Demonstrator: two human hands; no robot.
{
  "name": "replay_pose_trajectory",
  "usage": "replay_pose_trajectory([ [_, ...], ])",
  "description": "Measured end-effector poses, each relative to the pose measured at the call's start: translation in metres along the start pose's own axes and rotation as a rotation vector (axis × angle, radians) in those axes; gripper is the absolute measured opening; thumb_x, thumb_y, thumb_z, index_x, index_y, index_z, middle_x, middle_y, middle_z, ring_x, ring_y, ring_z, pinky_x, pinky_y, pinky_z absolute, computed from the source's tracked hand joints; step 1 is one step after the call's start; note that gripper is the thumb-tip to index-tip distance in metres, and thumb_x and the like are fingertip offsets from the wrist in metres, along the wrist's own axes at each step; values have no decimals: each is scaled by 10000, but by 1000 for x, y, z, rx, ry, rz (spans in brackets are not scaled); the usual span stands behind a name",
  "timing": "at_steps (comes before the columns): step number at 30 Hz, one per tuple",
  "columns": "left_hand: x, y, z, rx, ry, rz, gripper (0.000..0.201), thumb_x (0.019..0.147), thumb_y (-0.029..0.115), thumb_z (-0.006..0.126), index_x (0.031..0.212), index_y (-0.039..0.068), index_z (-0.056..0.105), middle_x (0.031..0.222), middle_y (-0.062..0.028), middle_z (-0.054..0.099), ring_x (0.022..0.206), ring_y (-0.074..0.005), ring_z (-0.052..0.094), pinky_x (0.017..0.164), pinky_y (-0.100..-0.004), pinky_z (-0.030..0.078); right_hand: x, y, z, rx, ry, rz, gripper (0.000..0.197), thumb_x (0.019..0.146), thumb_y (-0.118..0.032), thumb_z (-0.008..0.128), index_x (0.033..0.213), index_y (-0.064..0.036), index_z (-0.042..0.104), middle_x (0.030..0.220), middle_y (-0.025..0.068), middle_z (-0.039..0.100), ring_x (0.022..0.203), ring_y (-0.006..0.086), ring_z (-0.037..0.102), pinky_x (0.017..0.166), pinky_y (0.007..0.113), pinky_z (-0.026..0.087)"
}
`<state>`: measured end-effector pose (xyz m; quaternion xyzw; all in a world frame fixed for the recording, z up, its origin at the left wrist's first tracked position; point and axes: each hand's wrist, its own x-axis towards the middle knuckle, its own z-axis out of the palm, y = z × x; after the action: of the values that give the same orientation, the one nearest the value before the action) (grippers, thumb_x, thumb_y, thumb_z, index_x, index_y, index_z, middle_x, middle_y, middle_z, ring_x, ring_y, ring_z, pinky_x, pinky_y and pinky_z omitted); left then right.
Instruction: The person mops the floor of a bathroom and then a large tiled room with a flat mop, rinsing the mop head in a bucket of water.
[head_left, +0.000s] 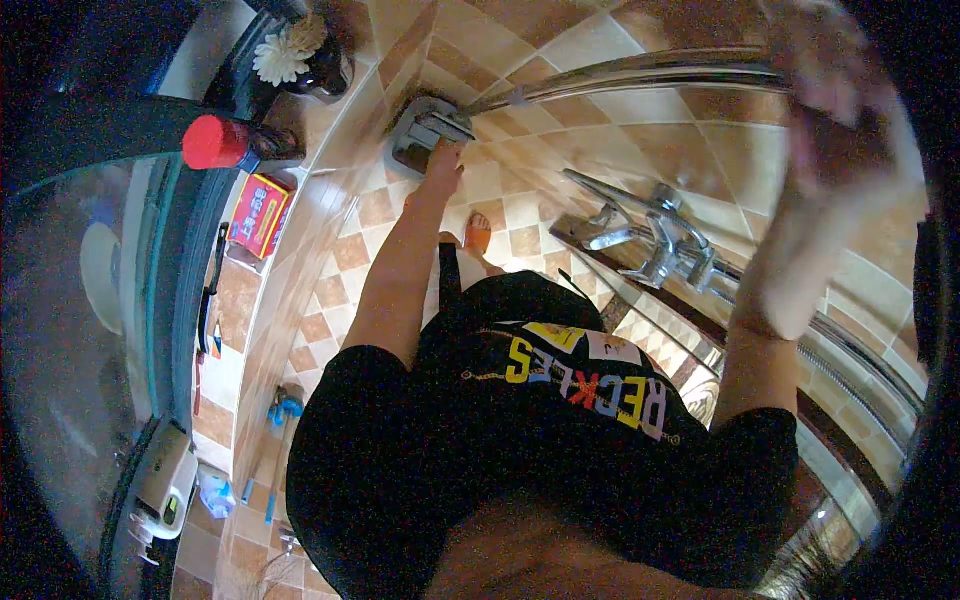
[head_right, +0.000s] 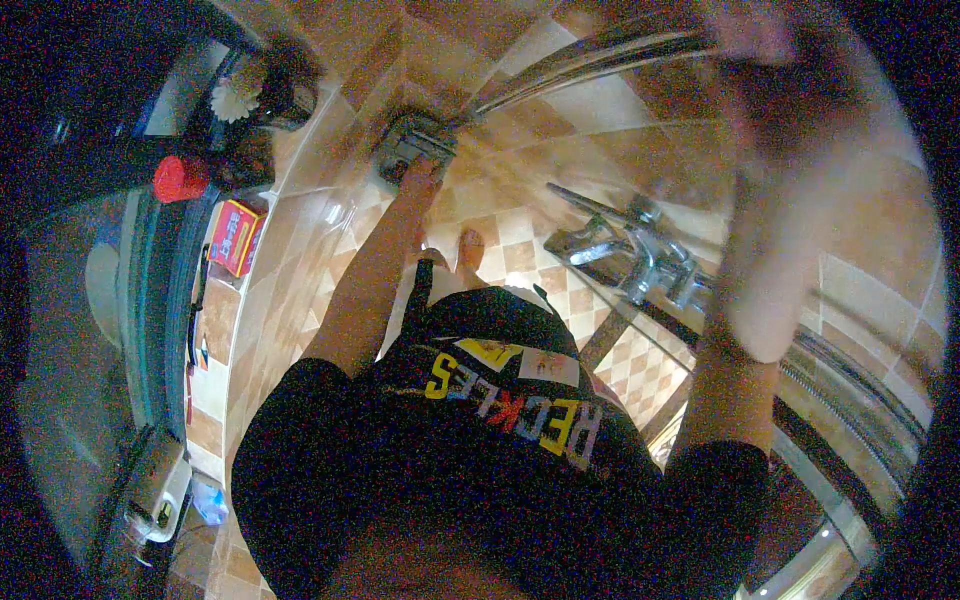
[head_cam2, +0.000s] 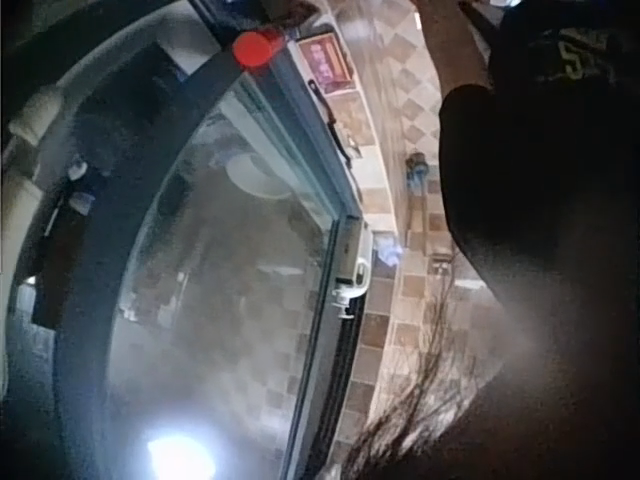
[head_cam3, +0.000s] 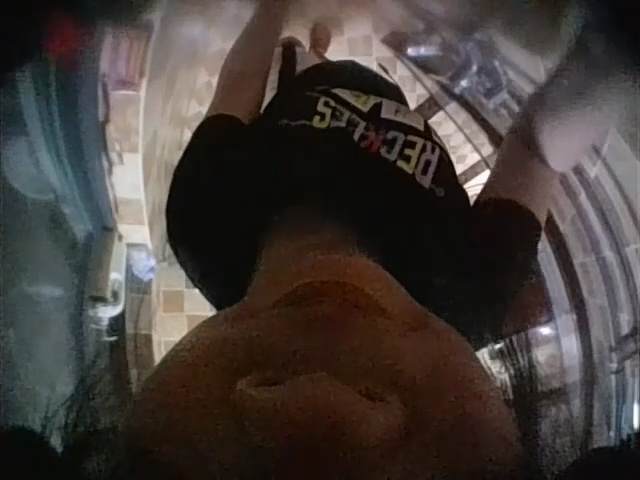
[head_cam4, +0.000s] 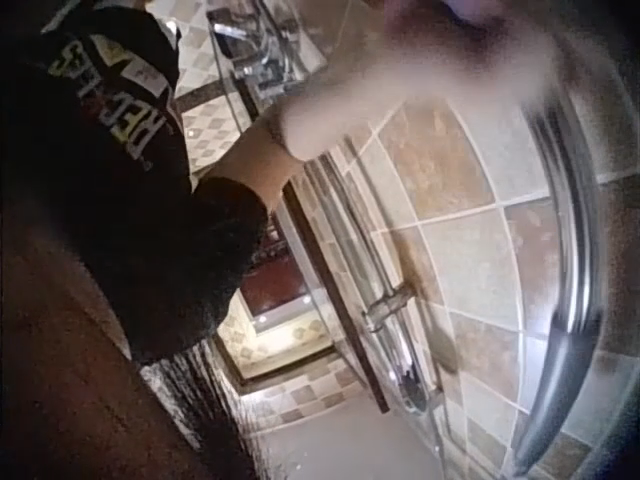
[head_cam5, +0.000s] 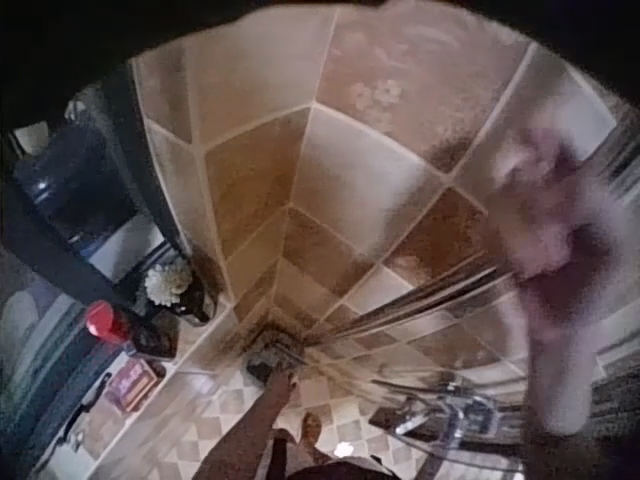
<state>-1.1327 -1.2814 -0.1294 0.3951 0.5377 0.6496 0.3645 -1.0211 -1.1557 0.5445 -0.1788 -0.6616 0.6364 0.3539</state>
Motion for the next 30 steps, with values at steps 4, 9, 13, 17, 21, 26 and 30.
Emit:
replay_pose_trajectory([
  [4,-12,68,-14,-512,152,-882,258,819,274,473,1016,111,441,807,-37,518,677,-150,477,611,-326,395,-22,110,17,55,155,-15,156,694,-13,441,832,-79,410,624,-1,367,527,92,351,498,261,325],
  [9,-52,95,-57,-664,308,-1159,137,791,231,506,774,102,462,678,-35,517,572,-158,477,514,-308,403,-29,177,33,-50,202,109,153,652,33,389,782,-47,396,610,48,396,510,143,362,489,270,312],
  [13,-76,143,-87,41,-281,-611,225,765,198,578,924,65,490,823,-99,563,740,-225,566,652,-314,486,-12,176,31,-79,223,80,156,663,33,419,803,-37,428,623,46,416,512,135,376,475,258,310],
  [17,-83,137,-110,-561,178,-1091,340,761,223,580,1051,98,455,958,-139,542,857,-295,538,747,-404,462,15,116,36,33,322,2,170,691,10,506,846,-38,453,650,32,438,507,109,383,441,235,312],
  [21,-64,119,-92,-445,62,-978,388,769,287,560,1108,137,448,965,-100,546,897,-256,522,746,-373,448,10,58,34,15,153,-62,117,747,-35,438,863,-23,426,626,12,396,503,66,353,503,237,328],
  [26,-30,33,-66,-571,23,-996,393,763,276,550,1121,142,457,1008,-64,519,911,-208,495,716,-341,427,11,65,41,-105,385,2,114,749,-58,444,854,-24,415,585,2,374,426,59,325,412,194,304],
  [30,-4,-21,-30,74,-43,-688,524,743,257,523,1232,123,394,1235,-104,389,1083,-240,390,845,-383,363,-2,71,41,-86,349,-55,130,756,-100,461,846,-53,380,498,-7,357,352,76,311,374,198,281],
])
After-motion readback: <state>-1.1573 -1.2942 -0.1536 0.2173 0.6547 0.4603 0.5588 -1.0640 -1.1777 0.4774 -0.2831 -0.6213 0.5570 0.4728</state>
